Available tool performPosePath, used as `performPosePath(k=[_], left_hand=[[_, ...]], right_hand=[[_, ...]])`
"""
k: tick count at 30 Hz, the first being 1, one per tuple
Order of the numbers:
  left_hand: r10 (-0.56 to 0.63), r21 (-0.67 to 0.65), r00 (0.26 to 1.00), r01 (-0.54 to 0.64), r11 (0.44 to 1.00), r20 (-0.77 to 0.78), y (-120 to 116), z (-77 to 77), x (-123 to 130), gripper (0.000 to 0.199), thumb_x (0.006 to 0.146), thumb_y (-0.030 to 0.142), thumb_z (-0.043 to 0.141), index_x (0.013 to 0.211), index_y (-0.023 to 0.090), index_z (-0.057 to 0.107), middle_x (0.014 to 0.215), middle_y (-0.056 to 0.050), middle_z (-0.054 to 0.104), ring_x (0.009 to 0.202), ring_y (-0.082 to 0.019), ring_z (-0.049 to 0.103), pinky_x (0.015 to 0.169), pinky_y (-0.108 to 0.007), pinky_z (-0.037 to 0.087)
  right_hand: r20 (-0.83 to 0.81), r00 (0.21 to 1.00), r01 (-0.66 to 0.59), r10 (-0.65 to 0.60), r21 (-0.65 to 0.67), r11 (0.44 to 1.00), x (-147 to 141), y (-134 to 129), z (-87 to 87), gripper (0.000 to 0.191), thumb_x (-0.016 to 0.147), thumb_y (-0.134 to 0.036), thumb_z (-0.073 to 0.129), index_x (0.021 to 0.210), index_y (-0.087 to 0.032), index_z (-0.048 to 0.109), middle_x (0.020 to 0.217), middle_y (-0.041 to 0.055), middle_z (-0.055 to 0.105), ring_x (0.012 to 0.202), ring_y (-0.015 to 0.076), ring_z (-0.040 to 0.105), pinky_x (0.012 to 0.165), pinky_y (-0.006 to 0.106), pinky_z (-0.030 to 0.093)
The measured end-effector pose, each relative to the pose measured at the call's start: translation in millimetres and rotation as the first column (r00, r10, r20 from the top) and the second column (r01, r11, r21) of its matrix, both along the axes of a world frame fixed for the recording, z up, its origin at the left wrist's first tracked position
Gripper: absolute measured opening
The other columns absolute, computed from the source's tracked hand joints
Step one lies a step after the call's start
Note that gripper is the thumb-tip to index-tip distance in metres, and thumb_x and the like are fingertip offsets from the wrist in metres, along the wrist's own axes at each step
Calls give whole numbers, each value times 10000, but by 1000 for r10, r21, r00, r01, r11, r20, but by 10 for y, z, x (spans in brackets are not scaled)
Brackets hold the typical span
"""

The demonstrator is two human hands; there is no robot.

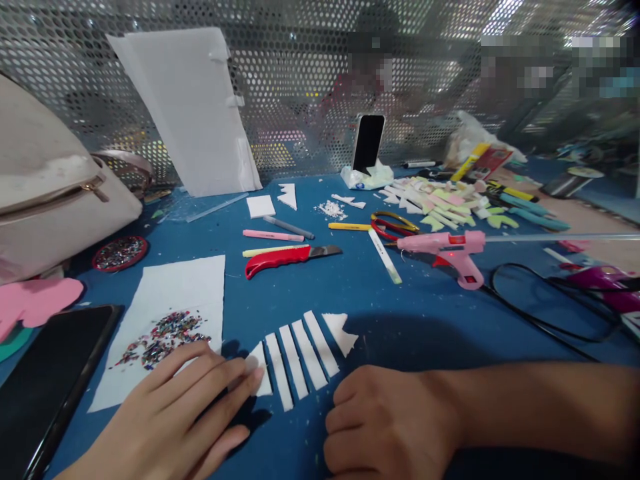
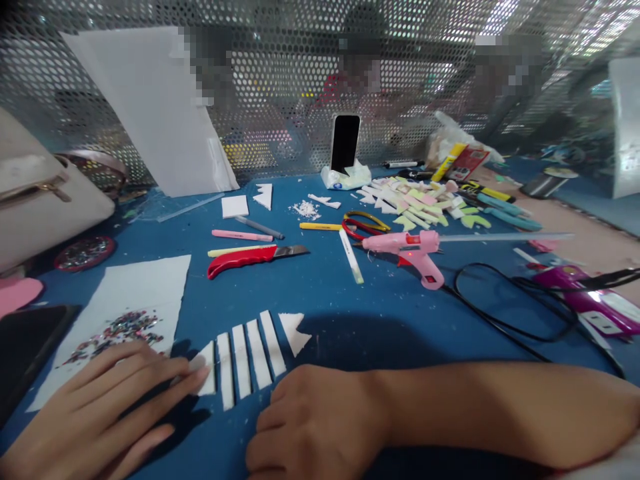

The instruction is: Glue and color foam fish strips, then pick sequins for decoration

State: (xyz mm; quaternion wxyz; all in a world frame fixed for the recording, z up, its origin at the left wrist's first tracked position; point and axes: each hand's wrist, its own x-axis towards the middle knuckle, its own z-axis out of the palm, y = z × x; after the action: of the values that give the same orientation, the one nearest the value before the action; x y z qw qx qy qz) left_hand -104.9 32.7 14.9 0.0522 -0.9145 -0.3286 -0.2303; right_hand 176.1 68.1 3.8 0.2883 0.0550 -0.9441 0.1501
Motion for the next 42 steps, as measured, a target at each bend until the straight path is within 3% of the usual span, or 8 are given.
performPosePath(k=[10,20,33,42], left_hand=[[51,-29,999,-52,998,-9,-18,-41,2,334,1080,360,398,1168,252,702,1068,15,728,971,-180,572,1135,-326,250],[17,24,1000,-17,1000,-26,-18,-49,-40,316,1070,322,417,1175,227,700,1067,0,724,974,-174,563,1172,-319,229],[14,35,998,-12,999,-64,9,1,-13,304,1061,282,420,1171,229,698,1082,-1,721,953,-161,592,1138,-339,268],[17,21,999,-16,1000,-48,17,60,63,335,1080,322,394,1124,224,711,1048,11,737,929,-160,597,1143,-326,254]], right_hand=[[-17,999,50,-51,-33,998,-41,-5,83,549,1037,-169,267,526,-165,468,543,-36,485,497,91,358,475,258,301],[-19,1000,-5,4,-12,1000,-12,-4,10,448,1022,-167,342,687,-123,635,609,-24,519,546,113,387,482,282,290],[-23,1000,14,-14,-22,1000,-13,-1,25,465,1022,-167,326,607,-152,534,590,-33,501,522,104,356,486,275,284],[-18,1000,17,-17,-11,1000,-17,-13,2,339,962,-180,493,631,-153,560,603,-47,502,529,98,366,494,275,283]])
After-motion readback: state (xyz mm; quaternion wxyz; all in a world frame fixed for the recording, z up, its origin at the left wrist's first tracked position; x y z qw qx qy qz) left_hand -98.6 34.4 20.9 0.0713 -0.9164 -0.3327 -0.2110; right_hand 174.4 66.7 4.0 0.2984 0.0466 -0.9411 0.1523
